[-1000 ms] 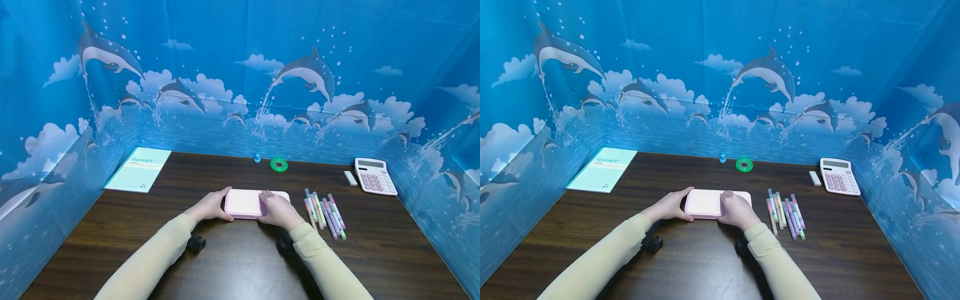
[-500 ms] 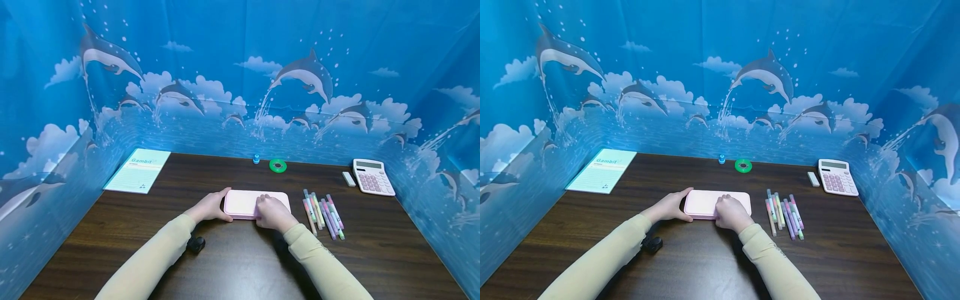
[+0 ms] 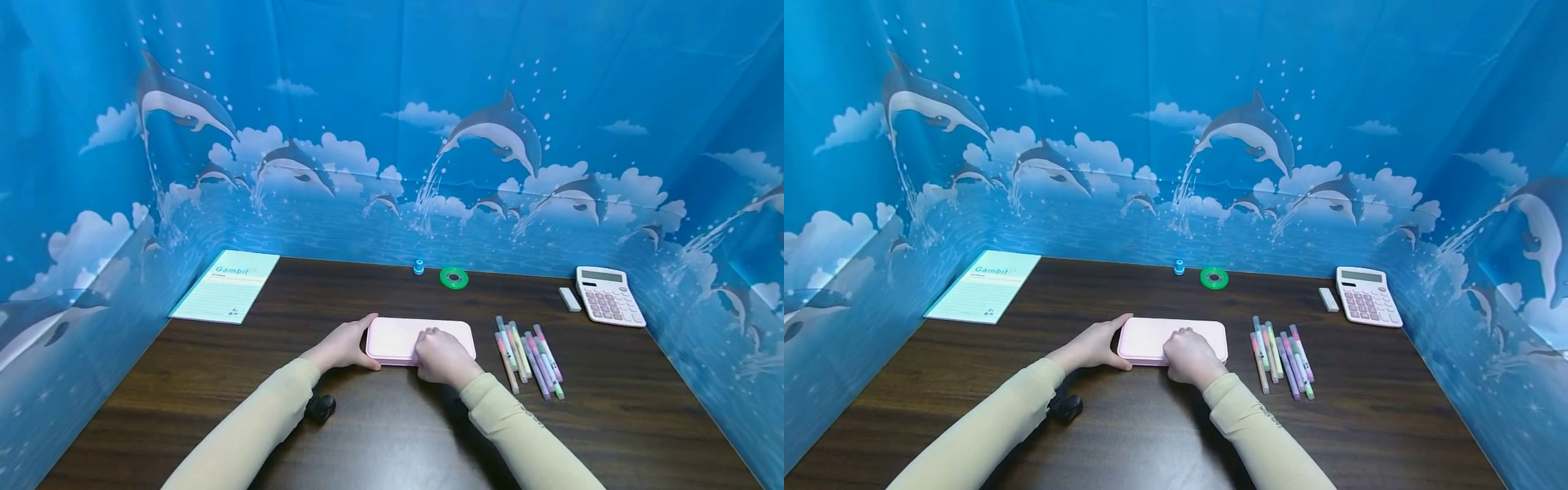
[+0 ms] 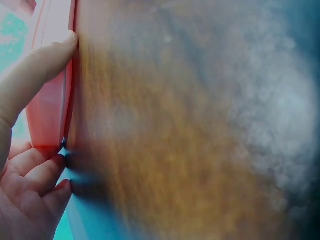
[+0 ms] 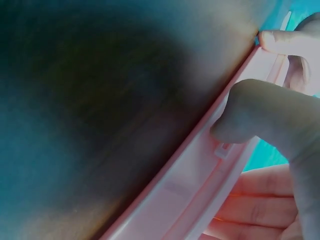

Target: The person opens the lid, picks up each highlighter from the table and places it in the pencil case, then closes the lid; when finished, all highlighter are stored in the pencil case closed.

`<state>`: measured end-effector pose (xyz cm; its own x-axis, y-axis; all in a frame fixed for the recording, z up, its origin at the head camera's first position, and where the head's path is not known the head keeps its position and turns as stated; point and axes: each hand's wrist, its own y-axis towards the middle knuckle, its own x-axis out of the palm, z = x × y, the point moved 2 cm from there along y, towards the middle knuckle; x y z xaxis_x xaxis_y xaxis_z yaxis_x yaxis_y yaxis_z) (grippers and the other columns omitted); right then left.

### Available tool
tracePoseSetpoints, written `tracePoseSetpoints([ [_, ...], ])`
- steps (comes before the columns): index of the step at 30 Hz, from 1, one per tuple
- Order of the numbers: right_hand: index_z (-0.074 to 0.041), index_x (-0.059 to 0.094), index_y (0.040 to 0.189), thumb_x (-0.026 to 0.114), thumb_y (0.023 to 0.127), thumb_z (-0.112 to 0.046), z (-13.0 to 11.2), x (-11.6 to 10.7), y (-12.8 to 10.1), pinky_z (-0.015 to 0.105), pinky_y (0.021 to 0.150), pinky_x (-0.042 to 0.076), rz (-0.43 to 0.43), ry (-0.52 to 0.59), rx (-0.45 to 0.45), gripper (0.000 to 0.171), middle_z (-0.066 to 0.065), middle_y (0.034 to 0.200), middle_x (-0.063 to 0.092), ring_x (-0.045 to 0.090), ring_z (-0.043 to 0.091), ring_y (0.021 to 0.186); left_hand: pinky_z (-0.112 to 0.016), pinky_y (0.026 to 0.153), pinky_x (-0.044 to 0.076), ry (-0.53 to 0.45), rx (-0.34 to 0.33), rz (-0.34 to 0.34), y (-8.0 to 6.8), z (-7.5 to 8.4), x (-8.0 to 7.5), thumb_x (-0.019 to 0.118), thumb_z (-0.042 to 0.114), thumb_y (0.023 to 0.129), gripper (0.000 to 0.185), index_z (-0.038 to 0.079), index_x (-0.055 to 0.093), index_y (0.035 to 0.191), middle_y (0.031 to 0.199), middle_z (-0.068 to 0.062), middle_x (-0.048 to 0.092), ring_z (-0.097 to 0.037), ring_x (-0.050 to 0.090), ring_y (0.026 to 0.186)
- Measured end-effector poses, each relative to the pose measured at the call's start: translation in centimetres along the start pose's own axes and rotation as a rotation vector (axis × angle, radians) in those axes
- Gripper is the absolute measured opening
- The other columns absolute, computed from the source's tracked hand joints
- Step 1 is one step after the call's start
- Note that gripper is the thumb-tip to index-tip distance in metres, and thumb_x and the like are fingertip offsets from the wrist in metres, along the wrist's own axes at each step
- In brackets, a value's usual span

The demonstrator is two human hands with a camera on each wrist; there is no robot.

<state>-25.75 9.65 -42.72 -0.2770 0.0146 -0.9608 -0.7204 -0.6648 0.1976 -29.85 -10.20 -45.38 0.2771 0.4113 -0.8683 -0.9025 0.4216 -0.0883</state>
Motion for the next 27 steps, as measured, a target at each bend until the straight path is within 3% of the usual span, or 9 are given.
tracePoseSetpoints([
  [17, -0.010, 0.051, 0.057, 0.073, 0.066, -0.013, -0.42, 0.15, 0.17, 0.033, 0.055, 0.048, -0.015, -0.008, -0.015, 0.024, 0.003, 0.060, 0.051, 0.050, 0.018, 0.057, -0.041, 0.105, 0.038, 0.005, -0.019, -0.007, -0.06, -0.12, 0.06, 0.087, 0.041, 0.063, 0.108, 0.004, 0.030, 0.147, 0.141, -0.016, 0.047, -0.028, 0.048, 0.127],
  [27, -0.008, 0.054, 0.060, 0.072, 0.066, -0.012, -0.45, 0.22, 0.06, 0.034, 0.054, 0.047, -0.014, -0.021, 0.008, 0.020, 0.004, 0.061, 0.051, 0.050, 0.020, 0.058, -0.042, 0.103, 0.040, 0.009, -0.021, 0.001, 0.03, -0.07, 0.15, 0.087, 0.043, 0.063, 0.111, 0.002, 0.028, 0.148, 0.141, -0.017, 0.047, -0.030, 0.050, 0.125],
])
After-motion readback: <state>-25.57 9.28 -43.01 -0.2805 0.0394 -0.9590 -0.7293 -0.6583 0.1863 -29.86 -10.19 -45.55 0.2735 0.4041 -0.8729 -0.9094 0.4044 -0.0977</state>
